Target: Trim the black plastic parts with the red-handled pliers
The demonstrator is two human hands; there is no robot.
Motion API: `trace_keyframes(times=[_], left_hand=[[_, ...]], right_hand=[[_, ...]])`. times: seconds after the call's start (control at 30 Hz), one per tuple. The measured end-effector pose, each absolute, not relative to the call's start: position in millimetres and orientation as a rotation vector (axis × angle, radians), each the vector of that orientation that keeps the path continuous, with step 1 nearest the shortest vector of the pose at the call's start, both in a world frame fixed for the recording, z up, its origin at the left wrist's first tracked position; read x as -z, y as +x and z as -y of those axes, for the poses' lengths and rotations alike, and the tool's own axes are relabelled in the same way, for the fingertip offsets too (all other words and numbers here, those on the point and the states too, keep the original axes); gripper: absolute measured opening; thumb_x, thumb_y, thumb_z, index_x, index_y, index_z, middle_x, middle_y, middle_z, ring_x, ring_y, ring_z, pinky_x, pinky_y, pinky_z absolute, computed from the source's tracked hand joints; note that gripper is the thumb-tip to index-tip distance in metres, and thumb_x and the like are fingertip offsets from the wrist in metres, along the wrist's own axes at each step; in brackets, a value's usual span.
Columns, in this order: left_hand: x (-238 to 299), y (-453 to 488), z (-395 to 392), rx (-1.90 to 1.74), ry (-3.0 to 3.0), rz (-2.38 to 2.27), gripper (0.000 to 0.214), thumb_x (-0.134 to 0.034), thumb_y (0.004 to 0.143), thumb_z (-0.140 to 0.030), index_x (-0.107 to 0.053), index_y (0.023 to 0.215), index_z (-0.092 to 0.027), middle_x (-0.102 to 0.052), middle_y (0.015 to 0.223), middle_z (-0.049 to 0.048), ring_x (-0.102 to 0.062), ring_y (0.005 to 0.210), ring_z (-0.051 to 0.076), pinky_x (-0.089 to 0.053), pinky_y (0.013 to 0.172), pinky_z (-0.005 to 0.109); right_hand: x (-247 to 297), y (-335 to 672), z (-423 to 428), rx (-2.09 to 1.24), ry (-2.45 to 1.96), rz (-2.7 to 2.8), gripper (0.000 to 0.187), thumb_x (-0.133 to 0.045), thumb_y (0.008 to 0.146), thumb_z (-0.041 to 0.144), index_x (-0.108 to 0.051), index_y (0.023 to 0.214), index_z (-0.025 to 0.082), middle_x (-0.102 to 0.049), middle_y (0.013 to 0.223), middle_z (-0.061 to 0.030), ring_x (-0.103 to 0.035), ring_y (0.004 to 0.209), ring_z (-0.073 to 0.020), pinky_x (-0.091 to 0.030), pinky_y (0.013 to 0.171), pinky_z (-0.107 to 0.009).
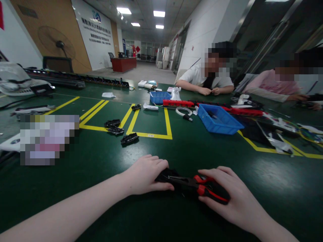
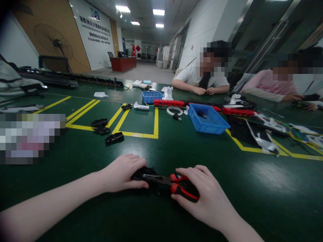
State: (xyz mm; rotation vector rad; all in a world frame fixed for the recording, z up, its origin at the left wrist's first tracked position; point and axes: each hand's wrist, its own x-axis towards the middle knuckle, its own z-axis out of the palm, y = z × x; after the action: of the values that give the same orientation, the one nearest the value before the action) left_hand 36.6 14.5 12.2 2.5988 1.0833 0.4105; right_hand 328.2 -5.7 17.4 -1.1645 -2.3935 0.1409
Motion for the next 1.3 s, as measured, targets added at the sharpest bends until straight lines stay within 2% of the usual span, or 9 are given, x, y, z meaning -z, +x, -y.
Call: trace_keyframes(times=[0.17,0.3,0.6,0.87,1.3], left_hand=[[-12.9,36.4,-14.3,-0.417,2.606,-1.074,0.041,-0.056,0.089,-0.06,-0.054,0.096,-0.019,-0.064,0.087,0.0027,-0.061,0.079,0.021,-0.042,0.068,0.031],[-13.3,36.4,-14.7,-0.421,2.599,-1.077,0.042,-0.055,0.09,-0.061,-0.054,0.095,-0.019,-0.063,0.086,0.0027,-0.061,0.078,0.021,-0.042,0.068,0.031],[-15.0,36.5,-14.6,-0.418,2.622,-1.095,0.044,-0.054,0.09,-0.062,-0.054,0.094,-0.018,-0.063,0.085,0.003,-0.061,0.077,0.021,-0.041,0.067,0.03],[-12.7,36.9,-15.0,-0.414,2.633,-1.094,0.044,-0.053,0.09,-0.062,-0.054,0.095,-0.019,-0.064,0.086,0.0028,-0.061,0.077,0.021,-0.042,0.068,0.031],[-16.0,36.5,-14.2,-0.395,2.642,-1.07,0.045,-0.051,0.091,-0.063,-0.055,0.098,-0.018,-0.065,0.088,0.0036,-0.063,0.081,0.022,-0.043,0.071,0.032]], right_hand=[[-19.7,330.6,5.1,-0.229,-1.135,2.442,0.036,-0.065,0.083,0.04,-0.059,0.116,0.026,-0.07,0.104,-0.0057,-0.068,0.09,-0.0202,-0.057,0.075,-0.032],[-22.5,332.6,3.8,-0.174,-1.059,2.51,0.037,-0.066,0.083,0.036,-0.057,0.118,0.026,-0.068,0.103,-0.0051,-0.069,0.086,-0.0173,-0.058,0.072,-0.027],[-20.6,334.9,4.4,-0.072,-1.053,2.485,0.04,-0.062,0.085,0.04,-0.055,0.121,0.025,-0.06,0.118,-0.0097,-0.069,0.088,-0.0185,-0.059,0.072,-0.028],[-17.3,332.6,5.0,0.023,-0.995,2.522,0.041,-0.054,0.09,0.036,-0.05,0.129,0.025,-0.059,0.122,-0.0113,-0.069,0.09,-0.018,-0.059,0.072,-0.027],[-18.9,339.0,4.1,0.09,-0.973,2.521,0.043,-0.058,0.086,0.036,-0.055,0.128,0.024,-0.064,0.118,-0.0106,-0.069,0.088,-0.019,-0.058,0.071,-0.028]])
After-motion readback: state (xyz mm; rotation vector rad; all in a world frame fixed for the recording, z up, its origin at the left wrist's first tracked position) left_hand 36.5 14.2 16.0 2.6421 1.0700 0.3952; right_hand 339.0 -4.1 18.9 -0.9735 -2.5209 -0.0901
